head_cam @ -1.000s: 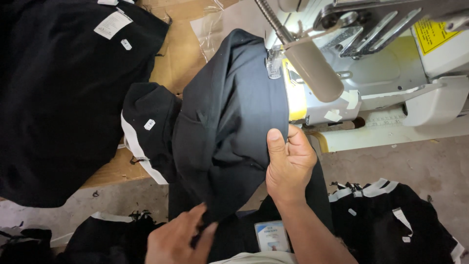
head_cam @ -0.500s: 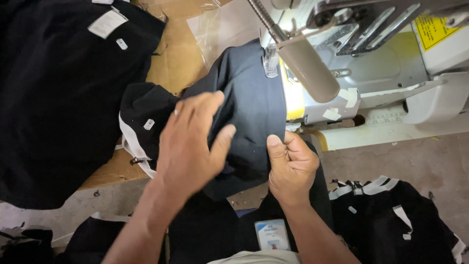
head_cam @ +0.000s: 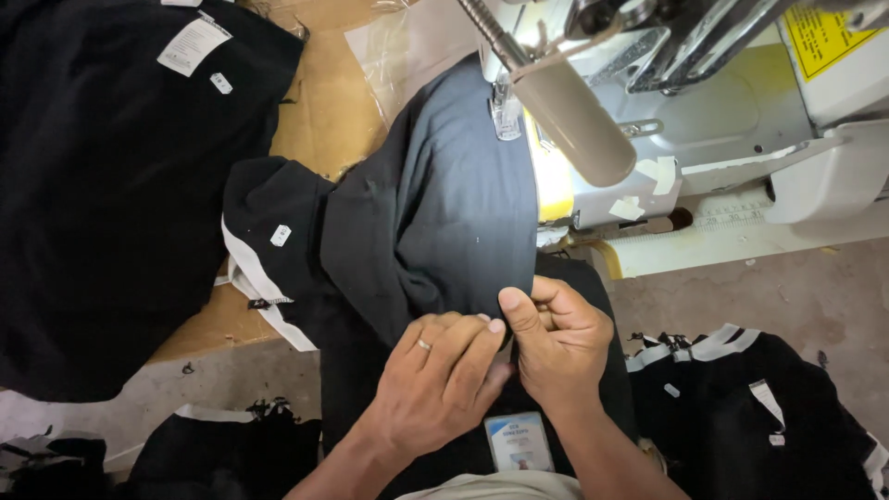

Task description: Trimming excess threads from black garment pieces using small snips at a sewing workstation

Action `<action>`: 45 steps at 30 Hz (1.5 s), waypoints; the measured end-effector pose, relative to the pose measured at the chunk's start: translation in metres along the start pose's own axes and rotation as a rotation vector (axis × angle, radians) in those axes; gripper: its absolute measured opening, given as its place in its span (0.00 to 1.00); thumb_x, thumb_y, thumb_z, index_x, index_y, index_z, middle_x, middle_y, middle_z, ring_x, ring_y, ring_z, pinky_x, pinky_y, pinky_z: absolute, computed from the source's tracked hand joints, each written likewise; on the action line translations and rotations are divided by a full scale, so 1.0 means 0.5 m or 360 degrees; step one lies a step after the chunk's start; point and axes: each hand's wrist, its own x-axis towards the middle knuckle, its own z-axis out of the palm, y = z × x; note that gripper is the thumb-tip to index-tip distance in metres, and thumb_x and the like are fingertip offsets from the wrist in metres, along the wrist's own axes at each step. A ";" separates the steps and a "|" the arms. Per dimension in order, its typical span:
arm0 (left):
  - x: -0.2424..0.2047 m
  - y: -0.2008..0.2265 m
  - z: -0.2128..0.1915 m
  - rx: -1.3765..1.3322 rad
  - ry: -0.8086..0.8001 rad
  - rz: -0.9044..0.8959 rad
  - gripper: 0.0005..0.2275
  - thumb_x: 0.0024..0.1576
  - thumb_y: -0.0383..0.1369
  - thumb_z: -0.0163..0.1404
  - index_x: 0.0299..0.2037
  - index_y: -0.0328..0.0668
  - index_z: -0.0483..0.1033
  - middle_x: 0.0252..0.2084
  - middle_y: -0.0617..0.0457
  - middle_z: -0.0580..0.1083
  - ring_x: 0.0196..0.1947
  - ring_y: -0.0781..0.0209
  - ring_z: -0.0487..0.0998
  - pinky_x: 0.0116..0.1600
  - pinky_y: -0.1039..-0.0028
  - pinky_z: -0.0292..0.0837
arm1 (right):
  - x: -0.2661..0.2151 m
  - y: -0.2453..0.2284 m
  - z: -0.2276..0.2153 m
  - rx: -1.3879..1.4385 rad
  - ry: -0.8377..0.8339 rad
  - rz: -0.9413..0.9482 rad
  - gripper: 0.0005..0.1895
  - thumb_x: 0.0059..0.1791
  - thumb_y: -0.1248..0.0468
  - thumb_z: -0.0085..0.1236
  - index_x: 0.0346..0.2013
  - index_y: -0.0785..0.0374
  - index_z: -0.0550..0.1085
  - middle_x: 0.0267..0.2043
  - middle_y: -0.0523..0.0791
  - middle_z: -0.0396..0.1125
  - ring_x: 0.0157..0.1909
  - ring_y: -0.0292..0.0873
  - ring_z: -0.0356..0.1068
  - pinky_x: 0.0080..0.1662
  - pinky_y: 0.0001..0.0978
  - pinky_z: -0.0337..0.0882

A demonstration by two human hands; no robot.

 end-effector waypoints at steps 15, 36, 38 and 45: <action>0.031 -0.037 -0.165 -0.0399 -0.0202 -0.1180 0.03 0.54 0.37 0.58 0.34 0.54 0.81 0.30 0.64 0.79 0.21 0.70 0.75 0.29 0.77 0.69 | 0.003 -0.053 -0.027 0.0350 -0.0318 -0.0177 0.17 0.56 0.59 0.52 0.48 0.73 0.75 0.34 0.53 0.75 0.30 0.41 0.76 0.33 0.28 0.79; 0.190 -0.155 -0.244 -0.1295 0.0125 -0.1244 0.11 0.64 0.37 0.51 0.31 0.42 0.75 0.26 0.65 0.60 0.28 0.75 0.56 0.33 0.82 0.52 | 0.213 -0.301 0.008 -0.0944 -0.0608 -0.0128 0.17 0.48 0.60 0.58 0.50 0.49 0.83 0.42 0.35 0.80 0.40 0.30 0.77 0.51 0.23 0.73; 0.196 -0.161 -0.247 -0.1208 0.0024 -0.1261 0.12 0.65 0.37 0.50 0.28 0.43 0.74 0.25 0.65 0.59 0.27 0.74 0.56 0.33 0.80 0.53 | 0.209 -0.303 0.006 -0.0847 -0.0551 0.0192 0.16 0.49 0.61 0.57 0.50 0.52 0.83 0.35 0.36 0.79 0.29 0.31 0.70 0.38 0.23 0.71; 0.208 -0.163 -0.246 -0.1299 -0.0088 -0.1358 0.13 0.64 0.37 0.52 0.27 0.43 0.74 0.25 0.66 0.57 0.27 0.74 0.53 0.33 0.81 0.49 | 0.210 -0.276 -0.023 -0.0881 -0.0574 -0.0064 0.13 0.50 0.62 0.57 0.48 0.53 0.83 0.18 0.36 0.61 0.21 0.32 0.58 0.30 0.25 0.62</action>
